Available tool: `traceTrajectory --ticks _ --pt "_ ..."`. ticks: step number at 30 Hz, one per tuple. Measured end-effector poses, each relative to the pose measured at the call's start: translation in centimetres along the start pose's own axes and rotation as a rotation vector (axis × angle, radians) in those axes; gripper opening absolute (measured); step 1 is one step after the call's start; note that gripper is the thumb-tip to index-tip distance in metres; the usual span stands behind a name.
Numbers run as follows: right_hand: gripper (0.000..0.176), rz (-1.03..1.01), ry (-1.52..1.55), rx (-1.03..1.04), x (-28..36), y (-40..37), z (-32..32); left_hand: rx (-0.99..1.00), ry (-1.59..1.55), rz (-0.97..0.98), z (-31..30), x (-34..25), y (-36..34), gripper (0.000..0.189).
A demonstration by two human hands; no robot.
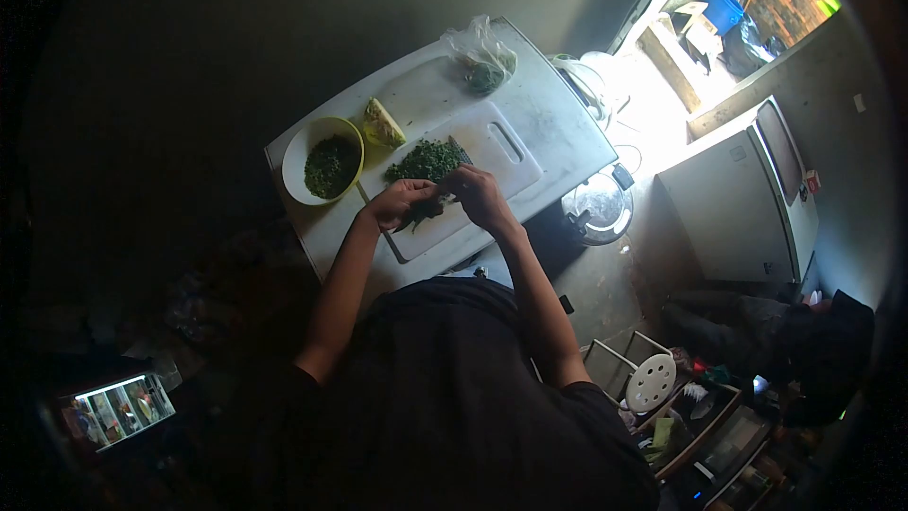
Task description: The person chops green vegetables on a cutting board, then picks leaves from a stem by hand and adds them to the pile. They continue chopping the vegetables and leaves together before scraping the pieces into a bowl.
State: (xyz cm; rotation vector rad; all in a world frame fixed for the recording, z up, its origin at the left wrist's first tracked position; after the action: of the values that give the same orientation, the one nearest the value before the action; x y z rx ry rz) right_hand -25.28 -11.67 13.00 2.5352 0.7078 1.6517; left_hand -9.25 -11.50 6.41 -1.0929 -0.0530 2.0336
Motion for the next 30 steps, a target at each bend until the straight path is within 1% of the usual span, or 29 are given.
traceTrajectory --ticks 2,4,5,7,8,9,10,11,13,14,15,16,17,18,19,20,22,23,25,26,28,30 --pt "0.011 -0.002 -0.007 -0.006 -0.2 0.0 0.1 -0.001 0.026 0.01 0.6 0.1 0.1 0.025" --pt "0.023 0.023 -0.004 -0.027 -0.3 -0.1 0.3 -0.044 -0.02 0.076 1.1 0.3 -0.2 0.024" --pt "0.023 0.024 0.0 -0.028 -0.3 -0.1 0.5 -0.047 -0.018 0.072 1.0 0.6 -0.4 0.024" --pt "0.012 -0.019 -0.023 -0.029 -0.3 -0.3 0.6 -0.1 -0.077 0.085 -0.1 1.8 -0.1 0.023" --pt "0.012 -0.017 -0.023 -0.032 -0.5 -0.5 0.5 -0.099 -0.077 0.082 -0.3 2.5 0.2 0.023" --pt "0.007 0.084 -0.107 -0.016 -1.8 -0.7 0.6 -0.165 -0.042 0.128 -0.7 2.9 0.3 0.022" --pt "0.007 0.185 -0.191 0.0 -3.0 -1.0 0.7 -0.231 -0.008 0.176 -1.2 3.2 0.4 0.021" --pt "0.007 0.186 -0.194 -0.001 -3.6 -1.2 0.8 -0.228 -0.009 0.175 -1.4 3.6 0.6 0.021" --pt "0.016 0.434 -0.621 -0.088 -5.6 -2.3 0.0 -0.347 0.042 0.218 -1.8 3.8 0.4 0.02" --pt "0.016 0.439 -0.624 -0.093 -6.1 -2.7 0.2 -0.386 0.098 0.248 -1.9 3.8 0.3 0.018" --pt "0.017 0.418 -0.726 -0.15 -6.1 -3.1 0.1 -0.378 0.098 0.245 -1.8 3.9 0.3 0.018" --pt "0.018 0.394 -0.827 -0.206 -6.1 -3.3 -0.1 -0.419 0.137 0.238 -1.9 4.0 0.3 0.018" --pt "0.018 0.396 -0.831 -0.208 -7.3 -3.5 0.0 -0.462 0.175 0.232 -2.0 4.0 0.2 0.018" --pt "0.023 0.365 -0.811 -0.218 -9.2 -3.8 0.3 -0.46 0.174 0.235 -2.1 4.2 0.1 0.018" --pt "0.028 0.333 -0.789 -0.229 -9.7 -3.7 0.3 -0.481 0.217 0.254 -2.3 4.3 0.0 0.017" --pt "0.028 0.326 -0.791 -0.232 -10.3 -3.7 0.3 -0.502 0.261 0.276 -2.6 4.2 0.0 0.017" --pt "0.027 0.433 -0.62 -0.201 -11.1 -3.7 0.1 -0.494 0.236 0.317 -2.9 4.2 -0.3 0.016" --pt "0.027 0.431 -0.624 -0.203 -11.1 -3.6 -0.1 -0.487 0.209 0.349 -3.1 4.2 -0.6 0.016" --pt "0.028 0.436 -0.504 -0.175 -11.4 -3.5 -0.1 -0.486 0.22 0.353 -3.4 4.1 -1.1 0.016" --pt "0.028 0.433 -0.506 -0.176 -11.4 -3.4 -0.2 -0.539 0.238 0.365 -3.7 4.1 -1.7 0.016" --pt "0.032 0.459 -0.29 -0.184 -11.7 -3.4 0.0 -0.625 0.276 0.376 -4.3 3.8 -2.8 0.017" --pt "0.031 0.429 -0.289 -0.209 -10.7 -3.3 0.3 -0.658 0.276 0.382 -4.9 3.9 -3.6 0.017"
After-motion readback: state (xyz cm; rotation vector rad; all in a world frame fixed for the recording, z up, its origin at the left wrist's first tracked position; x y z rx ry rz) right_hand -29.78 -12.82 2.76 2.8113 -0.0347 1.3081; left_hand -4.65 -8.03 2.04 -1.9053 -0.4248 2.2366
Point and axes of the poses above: each hand's wrist, its own y-axis towards the middle knuckle, its own z-axis out of the palm, x = y × z, the point moved 6 cm from there along y, towards the middle knuckle, and after that the axes turned 6 degrees about -y, right-handed, at the moved point
